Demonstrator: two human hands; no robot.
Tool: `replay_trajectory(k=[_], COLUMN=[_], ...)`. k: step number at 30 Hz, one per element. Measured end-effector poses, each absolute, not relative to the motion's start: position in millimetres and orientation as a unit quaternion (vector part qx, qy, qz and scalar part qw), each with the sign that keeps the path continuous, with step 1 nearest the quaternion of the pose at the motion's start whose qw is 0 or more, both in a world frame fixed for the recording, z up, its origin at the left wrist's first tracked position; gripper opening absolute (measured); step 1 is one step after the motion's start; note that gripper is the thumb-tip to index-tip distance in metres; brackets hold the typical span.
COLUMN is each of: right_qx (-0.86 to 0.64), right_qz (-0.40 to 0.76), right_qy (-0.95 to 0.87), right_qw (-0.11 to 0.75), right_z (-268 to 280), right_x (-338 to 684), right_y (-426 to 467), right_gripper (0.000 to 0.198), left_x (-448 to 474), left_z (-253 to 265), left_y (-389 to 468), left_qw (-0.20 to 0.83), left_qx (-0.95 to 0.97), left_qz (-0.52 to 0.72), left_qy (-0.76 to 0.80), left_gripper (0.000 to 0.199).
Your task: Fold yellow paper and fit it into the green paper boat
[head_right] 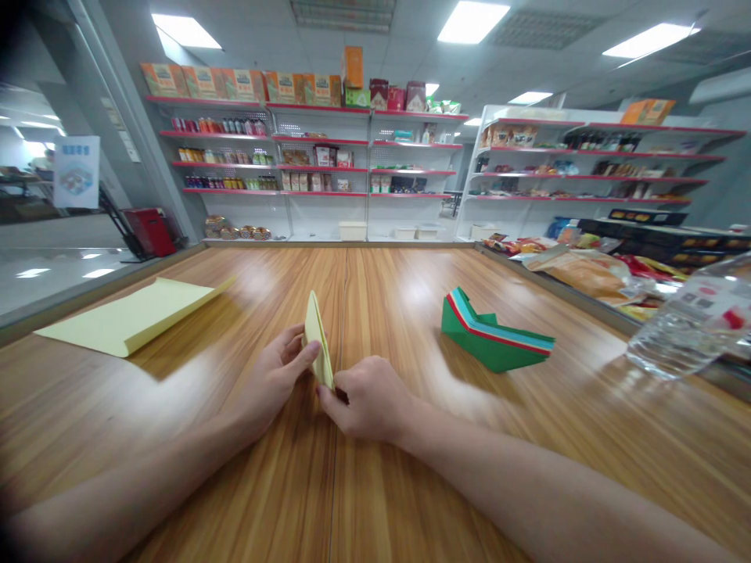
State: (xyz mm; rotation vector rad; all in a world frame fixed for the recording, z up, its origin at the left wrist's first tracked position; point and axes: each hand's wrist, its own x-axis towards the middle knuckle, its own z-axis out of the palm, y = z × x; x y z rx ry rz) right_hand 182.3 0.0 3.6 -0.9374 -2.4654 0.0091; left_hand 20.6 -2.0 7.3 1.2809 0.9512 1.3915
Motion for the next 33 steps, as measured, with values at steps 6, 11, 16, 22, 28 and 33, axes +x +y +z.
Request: replay_trajectory(k=[6, 11, 16, 22, 28, 33], right_qx=[-0.336, -0.353, -0.395, -0.35, -0.319, -0.294], right_qz=[0.065, 0.157, 0.186, 0.302, 0.284, 0.399], right_qy=[-0.911, -0.875, -0.822, -0.802, -0.814, -0.773], right_qw=[0.231, 0.29, 0.366, 0.377, 0.394, 0.397], right_z=[9.3, 14.8, 10.1, 6.8, 9.8, 6.7], right_x=[179.2, 177.3, 178.1, 177.1, 176.3, 175.7], right_y=[-6.4, -6.3, -1.1, 1.4, 1.5, 2.3], right_gripper=[0.037, 0.029, 0.027, 0.031, 0.033, 0.049], left_x=[21.6, 18.4, 15.3, 13.0, 11.8, 11.1], left_z=[12.7, 13.5, 9.8, 6.6, 11.3, 19.5], left_y=[-8.7, -10.4, -6.6, -3.8, -5.3, -7.9], left_qw=[0.465, 0.482, 0.442, 0.364, 0.452, 0.535], left_qx=[0.589, 0.602, 0.607, 0.661, 0.665, 0.636], left_qz=[0.536, 0.519, 0.52, 0.495, 0.465, 0.467], left_qy=[0.388, 0.369, 0.407, 0.431, 0.37, 0.303], left_gripper=[0.044, 0.041, 0.04, 0.038, 0.036, 0.038])
